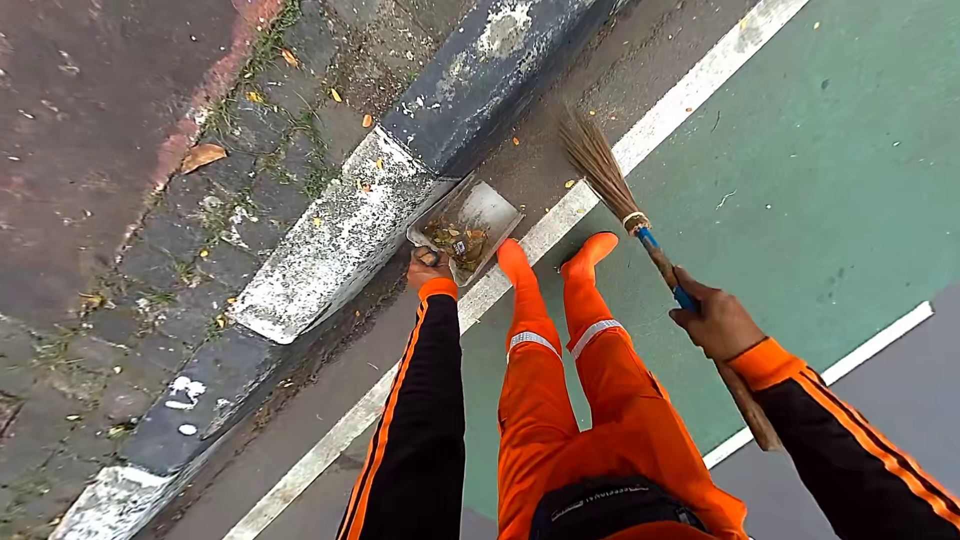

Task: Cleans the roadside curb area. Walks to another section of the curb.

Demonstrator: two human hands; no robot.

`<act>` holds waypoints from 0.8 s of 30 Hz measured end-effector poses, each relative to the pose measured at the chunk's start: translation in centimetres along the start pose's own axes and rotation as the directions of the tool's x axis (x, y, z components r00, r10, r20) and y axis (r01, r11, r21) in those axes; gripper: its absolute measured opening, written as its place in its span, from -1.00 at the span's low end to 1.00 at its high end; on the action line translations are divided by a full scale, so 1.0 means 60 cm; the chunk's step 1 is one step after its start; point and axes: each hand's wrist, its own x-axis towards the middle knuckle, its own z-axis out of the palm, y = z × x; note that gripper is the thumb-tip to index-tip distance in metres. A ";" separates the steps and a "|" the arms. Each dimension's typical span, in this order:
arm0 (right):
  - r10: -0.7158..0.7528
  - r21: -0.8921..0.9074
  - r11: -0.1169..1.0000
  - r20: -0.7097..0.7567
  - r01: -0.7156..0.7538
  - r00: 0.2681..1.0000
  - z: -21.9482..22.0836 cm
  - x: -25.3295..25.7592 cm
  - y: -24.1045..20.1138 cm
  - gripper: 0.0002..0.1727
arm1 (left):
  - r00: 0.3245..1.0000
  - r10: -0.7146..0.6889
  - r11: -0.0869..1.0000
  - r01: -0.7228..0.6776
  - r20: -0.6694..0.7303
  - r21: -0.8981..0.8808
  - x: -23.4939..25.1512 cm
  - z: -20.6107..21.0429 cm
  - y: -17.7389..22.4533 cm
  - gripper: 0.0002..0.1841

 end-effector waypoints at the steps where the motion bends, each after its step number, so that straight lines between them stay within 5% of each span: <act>1: 0.027 -0.039 0.999 -0.005 -0.027 1.000 0.002 0.052 -0.031 -0.11 | 1.000 0.007 1.000 -0.007 -0.010 -0.009 0.000 0.002 0.007 -0.46; 4: -0.053 -0.210 0.974 0.178 0.090 0.983 0.066 0.121 -0.100 -0.06 | 0.999 -0.014 1.000 0.013 -0.030 -0.017 -0.010 0.001 0.015 -0.45; 8: -0.191 -0.166 0.944 0.429 0.285 0.883 0.095 0.009 -0.047 -0.08 | 0.998 -0.014 0.999 0.011 -0.055 -0.045 -0.006 0.002 -0.007 -0.49; 12: -0.188 0.164 0.974 0.208 0.156 0.960 0.005 -0.075 0.127 -0.13 | 0.999 0.011 0.999 -0.013 -0.049 -0.038 -0.004 0.000 -0.019 -0.46; 16: 0.072 0.266 0.963 -0.078 -0.049 0.994 -0.040 0.050 0.156 -0.12 | 0.998 0.018 0.999 -0.021 -0.058 -0.043 -0.020 0.009 -0.017 -0.44; 18: 0.115 0.176 0.978 -0.020 -0.110 0.993 -0.026 0.140 0.120 -0.09 | 0.997 0.025 0.999 -0.027 -0.073 -0.033 -0.028 0.019 -0.016 -0.46; 20: -0.004 0.016 1.000 0.117 0.002 0.993 0.014 0.166 0.078 -0.12 | 0.994 0.040 0.998 -0.045 -0.098 -0.046 -0.036 0.022 -0.010 -0.48; 24: -0.236 -0.017 0.966 0.361 0.260 0.902 0.049 0.072 0.106 -0.12 | 0.986 0.081 0.990 -0.097 -0.145 -0.106 -0.044 0.028 -0.043 -0.53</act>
